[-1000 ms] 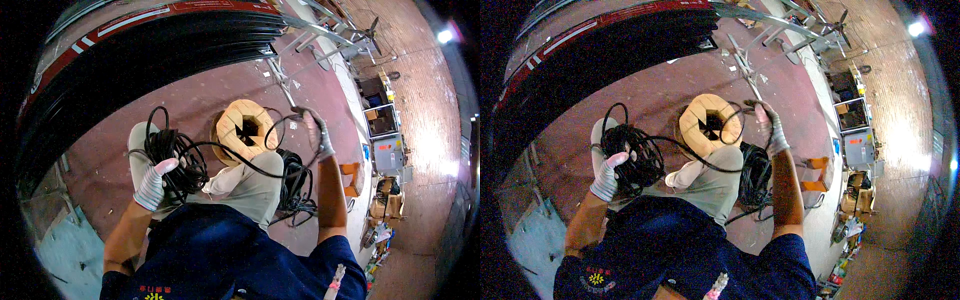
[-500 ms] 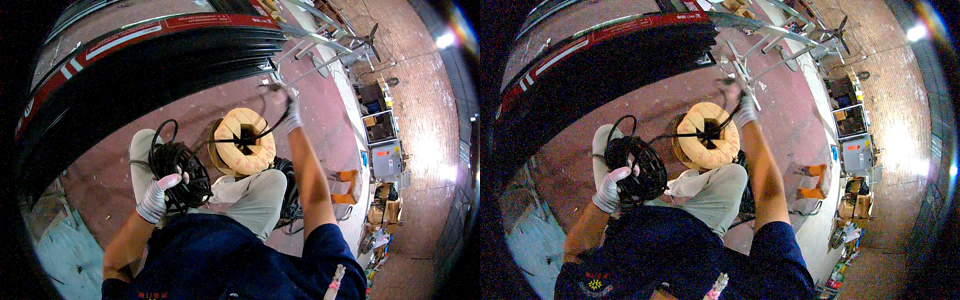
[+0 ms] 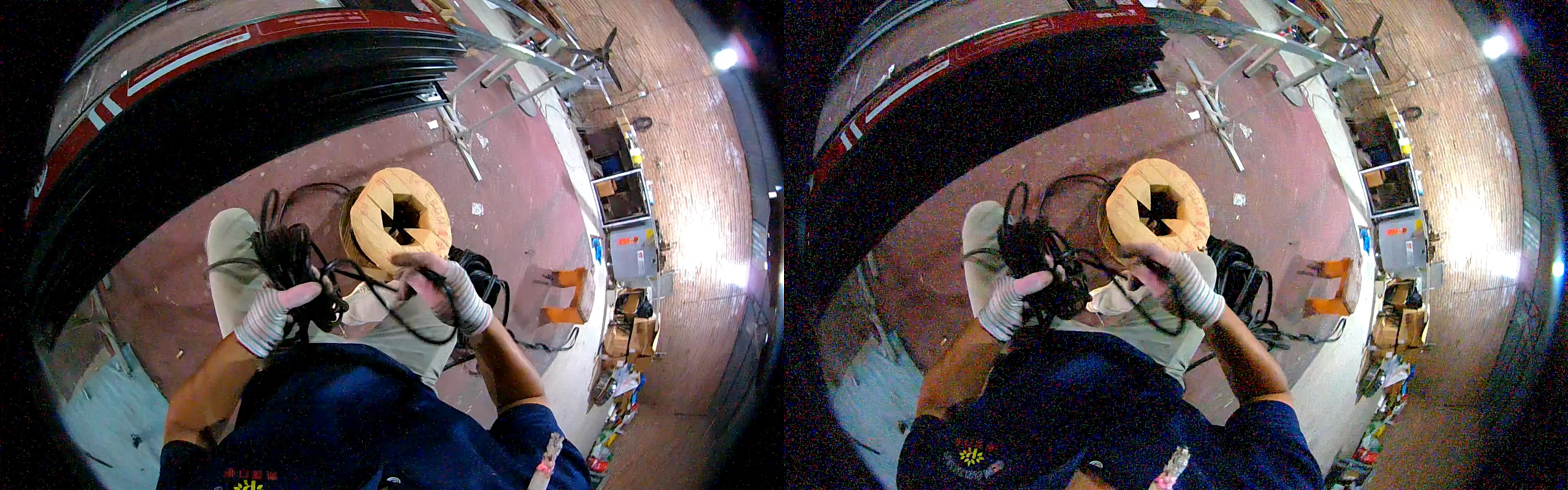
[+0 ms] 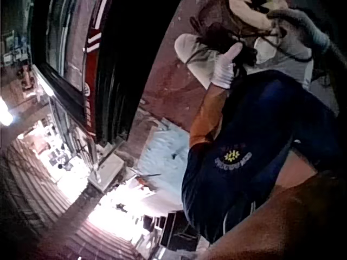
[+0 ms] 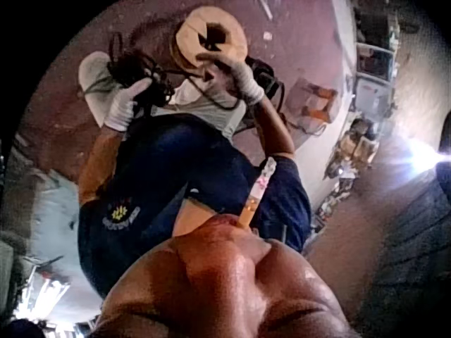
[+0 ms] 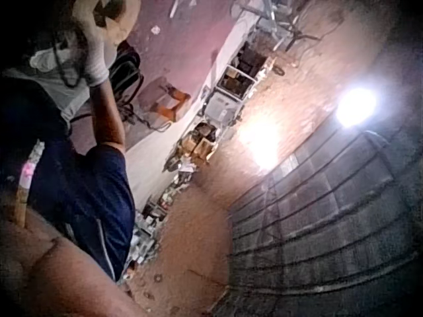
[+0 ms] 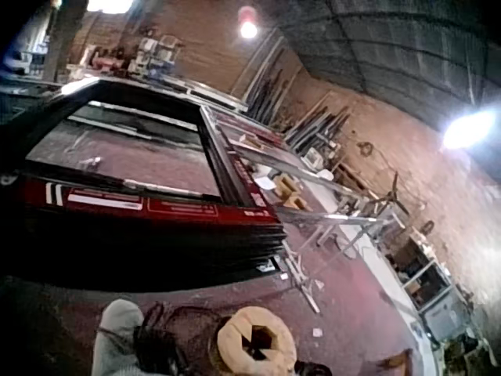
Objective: The person sits on the floor and installs a black rubber seal onto a window frame. They use pliers to cut the seal to length and press it into the frame's groove, repeating the process for multiple sides.
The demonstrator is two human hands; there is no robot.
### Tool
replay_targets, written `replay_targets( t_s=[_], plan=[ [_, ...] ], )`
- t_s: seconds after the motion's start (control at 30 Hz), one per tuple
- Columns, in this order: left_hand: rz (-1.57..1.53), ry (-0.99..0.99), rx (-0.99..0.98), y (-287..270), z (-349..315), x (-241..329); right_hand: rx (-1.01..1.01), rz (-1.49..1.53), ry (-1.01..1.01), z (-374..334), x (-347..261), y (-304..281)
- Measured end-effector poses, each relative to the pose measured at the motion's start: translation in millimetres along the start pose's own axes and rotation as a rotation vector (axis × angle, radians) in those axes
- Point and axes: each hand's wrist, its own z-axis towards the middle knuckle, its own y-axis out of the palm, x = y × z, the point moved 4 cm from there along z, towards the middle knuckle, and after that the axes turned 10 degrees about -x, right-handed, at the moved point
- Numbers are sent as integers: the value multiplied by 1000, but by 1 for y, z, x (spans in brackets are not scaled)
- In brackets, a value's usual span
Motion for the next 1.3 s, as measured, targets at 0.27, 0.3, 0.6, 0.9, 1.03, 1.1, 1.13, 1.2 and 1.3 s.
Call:
replay_targets(
  t_s=[0.27, 0.3, 0.6, 0.9, 1.03, 1.1, 1.13, 1.2, 1.3],
  plan=[
    [275, -1, -207, 36, 18, -17, -82, -1008, 245, 24, -23, 52],
    [306, 32, -247, 41, 17, -17, -70, -1021, 244, 26, -22, 53],
    [554, 52, 92, 20, 14, -15, 357, -538, 110, -17, 89, -12],
    [108, 279, 159, -30, 2, 52, 1202, -268, 892, -367, 323, -191],
    [5, 332, 272, -34, -6, 73, 939, -577, 1399, -439, 311, -234],
    [-16, 328, 185, -38, -4, 76, 887, -758, 1438, -441, 285, -269],
    [31, 343, 221, -48, -3, 74, 919, -842, 1392, -433, 266, -290],
    [59, 337, 249, -51, 3, 71, 1087, -937, 1175, -407, 216, -331],
    [21, 306, 255, -38, 9, 68, 1438, -747, 408, -329, 108, -377]
  ],
)
